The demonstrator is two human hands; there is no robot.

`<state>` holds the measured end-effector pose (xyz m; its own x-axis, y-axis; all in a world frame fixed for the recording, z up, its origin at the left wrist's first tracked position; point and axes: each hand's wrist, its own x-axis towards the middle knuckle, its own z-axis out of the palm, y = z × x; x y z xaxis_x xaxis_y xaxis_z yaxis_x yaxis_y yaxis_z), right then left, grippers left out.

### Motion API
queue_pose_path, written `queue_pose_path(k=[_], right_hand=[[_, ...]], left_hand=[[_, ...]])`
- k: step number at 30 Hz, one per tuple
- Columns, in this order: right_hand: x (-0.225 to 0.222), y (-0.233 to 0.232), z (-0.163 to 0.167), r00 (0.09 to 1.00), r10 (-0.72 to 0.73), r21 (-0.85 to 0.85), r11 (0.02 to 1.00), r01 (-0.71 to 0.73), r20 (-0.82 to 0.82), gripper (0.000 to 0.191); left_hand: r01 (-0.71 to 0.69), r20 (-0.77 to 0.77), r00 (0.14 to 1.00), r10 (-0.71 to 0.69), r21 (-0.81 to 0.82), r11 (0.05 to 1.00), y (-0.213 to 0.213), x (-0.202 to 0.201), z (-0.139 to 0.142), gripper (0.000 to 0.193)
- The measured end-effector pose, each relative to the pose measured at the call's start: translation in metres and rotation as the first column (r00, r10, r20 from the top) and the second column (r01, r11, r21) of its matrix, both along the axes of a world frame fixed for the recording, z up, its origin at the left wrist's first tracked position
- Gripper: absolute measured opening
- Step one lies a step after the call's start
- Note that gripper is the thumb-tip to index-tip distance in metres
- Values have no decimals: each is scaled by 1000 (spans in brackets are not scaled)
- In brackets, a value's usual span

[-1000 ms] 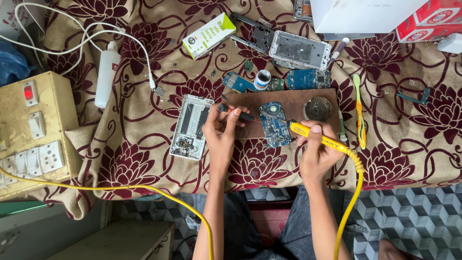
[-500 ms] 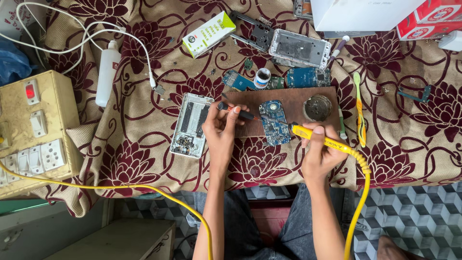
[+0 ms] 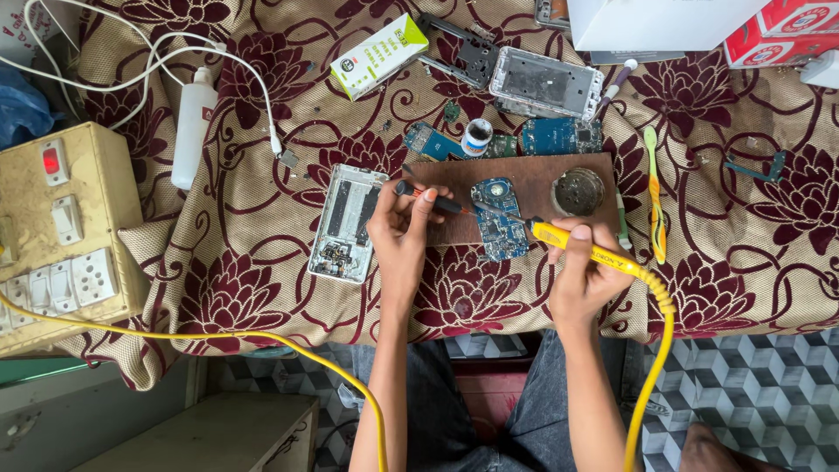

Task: The person uses a soldering iron and a screwdriver to work on a small blue circuit board placed on a wooden board. They repeatedly apply the soldering iron to various points on the board while holding it steady with the screwdriver.

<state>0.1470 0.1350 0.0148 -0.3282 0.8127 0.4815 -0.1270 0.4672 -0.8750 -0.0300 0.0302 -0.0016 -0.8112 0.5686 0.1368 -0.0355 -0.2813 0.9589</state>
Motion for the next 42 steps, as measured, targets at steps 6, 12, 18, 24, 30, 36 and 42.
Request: queue_pose_path(k=[6,12,18,24,30,36,42], right_hand=[[0,1,-2,1000,7,10,1000,-7,-14,29],[3,3,-2,1000,-10,9,1000,10,-6,29],[2,1,0,1000,-2,3,1000,2,-12,28],[3,1,4,999,-32,33,999,31,29,29],[5,3,4,999,-35,4,999,35,-11,29],[2,2,4,999,-28,-17,999,28,-14,31],[-1,1,5,999,-45,-11,999,45,2,32]], left_hand=[[3,5,1000,-3,-3,1000,0,0,0,13],[6,3,1000,-6,0,1000,0,0,1,13],[0,6,1000,0,4,1000,0,1,0,13],[4,8,1000,-4,0,1000,-1,0,1,12],[-1,17,1000,1,6,1000,0,1,1,11],[-2,15,1000,2,10,1000,0,1,2,11],[-4,6,1000,4,-14,1000,0,0,4,11]])
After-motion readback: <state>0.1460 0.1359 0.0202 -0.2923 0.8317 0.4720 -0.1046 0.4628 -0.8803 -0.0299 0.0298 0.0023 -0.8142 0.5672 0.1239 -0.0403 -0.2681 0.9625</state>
